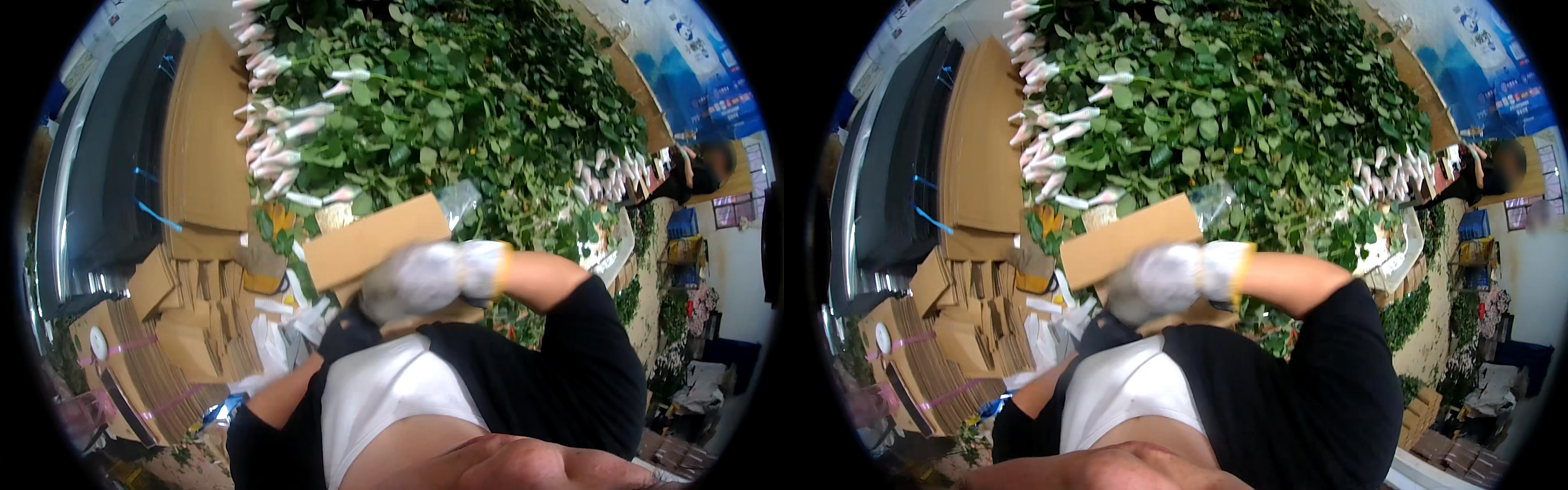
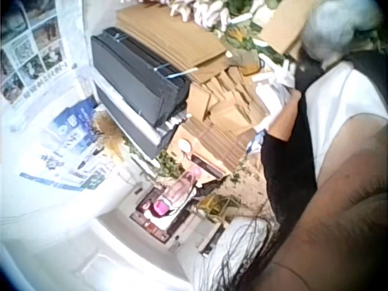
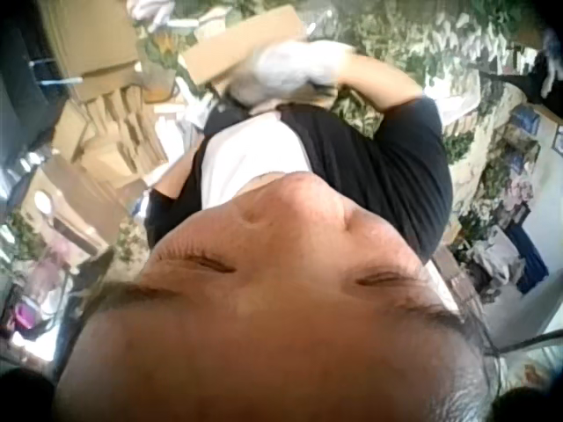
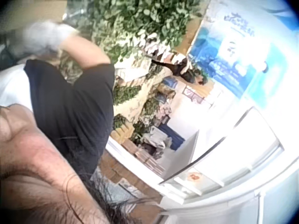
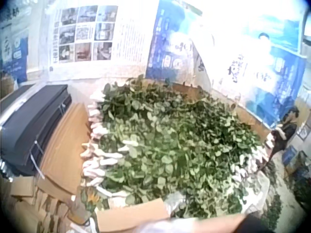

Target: The person places individual rose stems into cardboard sleeves and then uses a handheld tape dispenser to seal the flower bundles.

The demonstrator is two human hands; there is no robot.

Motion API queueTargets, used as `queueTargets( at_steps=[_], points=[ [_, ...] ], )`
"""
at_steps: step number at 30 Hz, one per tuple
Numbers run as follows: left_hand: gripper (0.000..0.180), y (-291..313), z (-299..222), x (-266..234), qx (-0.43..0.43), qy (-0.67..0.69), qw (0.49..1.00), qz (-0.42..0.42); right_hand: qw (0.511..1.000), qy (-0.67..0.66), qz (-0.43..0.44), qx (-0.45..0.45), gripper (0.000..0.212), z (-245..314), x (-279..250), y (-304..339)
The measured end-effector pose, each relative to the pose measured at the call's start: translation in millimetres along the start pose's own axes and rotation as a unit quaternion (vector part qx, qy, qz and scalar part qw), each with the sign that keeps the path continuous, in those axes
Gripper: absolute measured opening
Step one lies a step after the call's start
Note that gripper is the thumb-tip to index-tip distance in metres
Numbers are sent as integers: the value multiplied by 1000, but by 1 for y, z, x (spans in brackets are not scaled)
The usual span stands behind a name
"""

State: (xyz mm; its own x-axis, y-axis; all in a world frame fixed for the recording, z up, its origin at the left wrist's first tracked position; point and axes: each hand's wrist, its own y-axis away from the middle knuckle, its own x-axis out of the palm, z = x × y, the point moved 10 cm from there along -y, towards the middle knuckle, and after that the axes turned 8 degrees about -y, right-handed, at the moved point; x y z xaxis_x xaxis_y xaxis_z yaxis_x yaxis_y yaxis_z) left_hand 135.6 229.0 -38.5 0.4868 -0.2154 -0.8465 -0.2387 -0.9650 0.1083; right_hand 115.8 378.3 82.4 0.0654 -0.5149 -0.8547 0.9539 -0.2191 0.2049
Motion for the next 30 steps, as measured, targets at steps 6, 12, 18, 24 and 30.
queueTargets(
  at_steps=[6, 12, 18, 24, 30],
  points=[
    [40, 11, 5, 23, 153, 160, 974, -48, 916, 173, -232, 278, 24, -266, -126, 21],
    [26, 14, 6, -8, 66, 289, 948, -114, 908, -68, -321, 258, 19, -218, -188, 63],
    [21, 7, 3, -18, 41, 135, 972, -188, 895, 77, -429, 93, 17, -71, -225, 186],
    [51, -4, 51, -31, -149, 641, 737, -152, 955, 163, -233, 89, 13, -44, -83, 204],
    [28, 8, 4, -23, 44, 272, 961, 20, 951, 80, 19, 299, 27, -100, 50, 208]
  ],
)
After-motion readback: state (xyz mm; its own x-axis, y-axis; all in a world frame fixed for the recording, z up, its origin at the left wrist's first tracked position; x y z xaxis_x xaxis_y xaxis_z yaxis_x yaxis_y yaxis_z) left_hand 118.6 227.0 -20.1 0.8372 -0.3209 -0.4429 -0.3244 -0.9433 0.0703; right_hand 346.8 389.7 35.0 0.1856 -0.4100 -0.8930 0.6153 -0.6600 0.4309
